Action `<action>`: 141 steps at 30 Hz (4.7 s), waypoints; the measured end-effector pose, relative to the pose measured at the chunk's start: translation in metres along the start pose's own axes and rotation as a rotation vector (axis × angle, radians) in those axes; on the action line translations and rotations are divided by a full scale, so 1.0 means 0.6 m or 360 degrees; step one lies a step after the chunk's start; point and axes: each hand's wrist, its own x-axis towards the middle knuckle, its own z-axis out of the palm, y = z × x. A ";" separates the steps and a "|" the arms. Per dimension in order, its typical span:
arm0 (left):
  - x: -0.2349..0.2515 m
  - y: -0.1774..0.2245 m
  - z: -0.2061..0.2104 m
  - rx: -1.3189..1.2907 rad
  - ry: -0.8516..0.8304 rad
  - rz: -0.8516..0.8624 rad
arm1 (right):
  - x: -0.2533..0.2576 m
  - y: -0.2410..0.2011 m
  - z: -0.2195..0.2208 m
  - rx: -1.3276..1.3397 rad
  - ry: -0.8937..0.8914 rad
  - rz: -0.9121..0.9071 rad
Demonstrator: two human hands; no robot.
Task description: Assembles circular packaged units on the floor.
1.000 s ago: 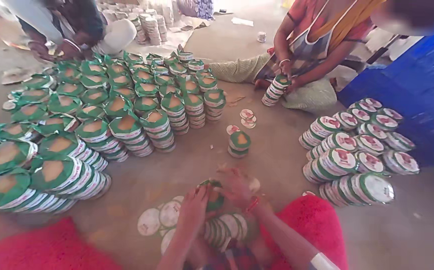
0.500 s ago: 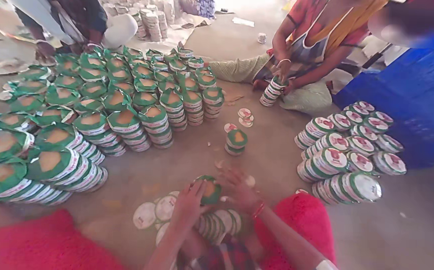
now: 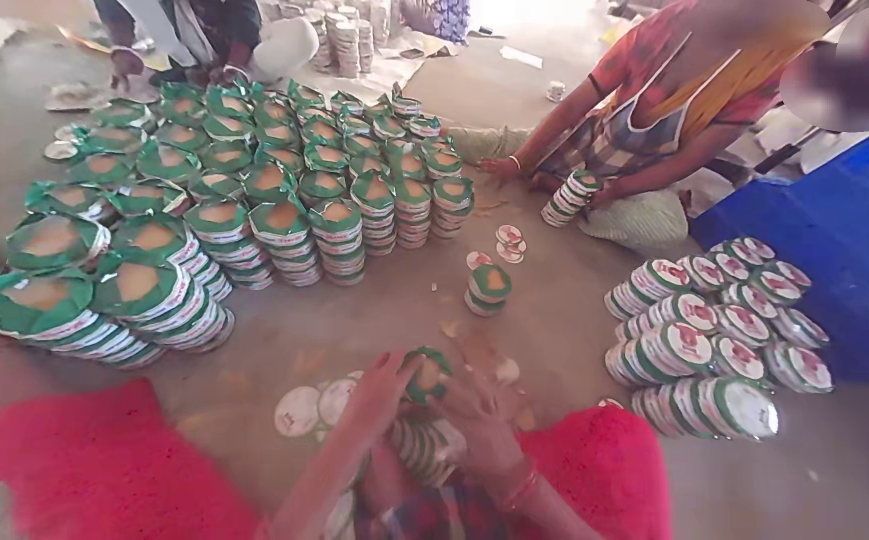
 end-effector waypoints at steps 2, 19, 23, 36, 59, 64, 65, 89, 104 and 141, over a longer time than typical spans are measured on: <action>-0.002 -0.005 0.001 -0.0076 0.0028 -0.0035 | 0.007 -0.017 0.006 -0.0083 -0.0042 -0.0020; -0.029 -0.032 0.053 -0.0813 0.0420 -0.0372 | 0.112 -0.030 0.009 -0.0168 -0.0084 0.0106; -0.038 -0.022 0.055 -0.0883 0.0440 -0.0363 | 0.121 -0.015 -0.010 -0.0252 0.0123 0.0264; -0.051 -0.012 0.053 -0.0909 0.0424 -0.0463 | 0.115 -0.039 0.010 -0.0539 0.0031 -0.0331; -0.119 -0.068 -0.051 -0.1244 0.0603 -0.1124 | 0.064 -0.072 -0.008 0.0247 0.0499 -0.0180; -0.113 -0.015 -0.057 -0.1729 0.0379 -0.0741 | 0.096 -0.091 0.017 0.0092 0.0455 -0.0673; -0.109 -0.018 -0.050 -0.1727 0.0387 -0.0694 | 0.104 -0.084 0.019 0.0126 0.0484 -0.0670; -0.030 0.017 0.051 -0.1476 0.0449 -0.0916 | 0.082 0.020 0.025 -0.0225 -0.0310 -0.0225; -0.024 0.024 0.028 -0.0227 0.0007 -0.0605 | 0.094 -0.021 0.013 -0.0264 -0.0640 0.0185; -0.095 0.020 -0.094 -0.1014 0.1197 -0.0759 | 0.166 -0.020 0.051 -0.0177 -0.0448 0.0042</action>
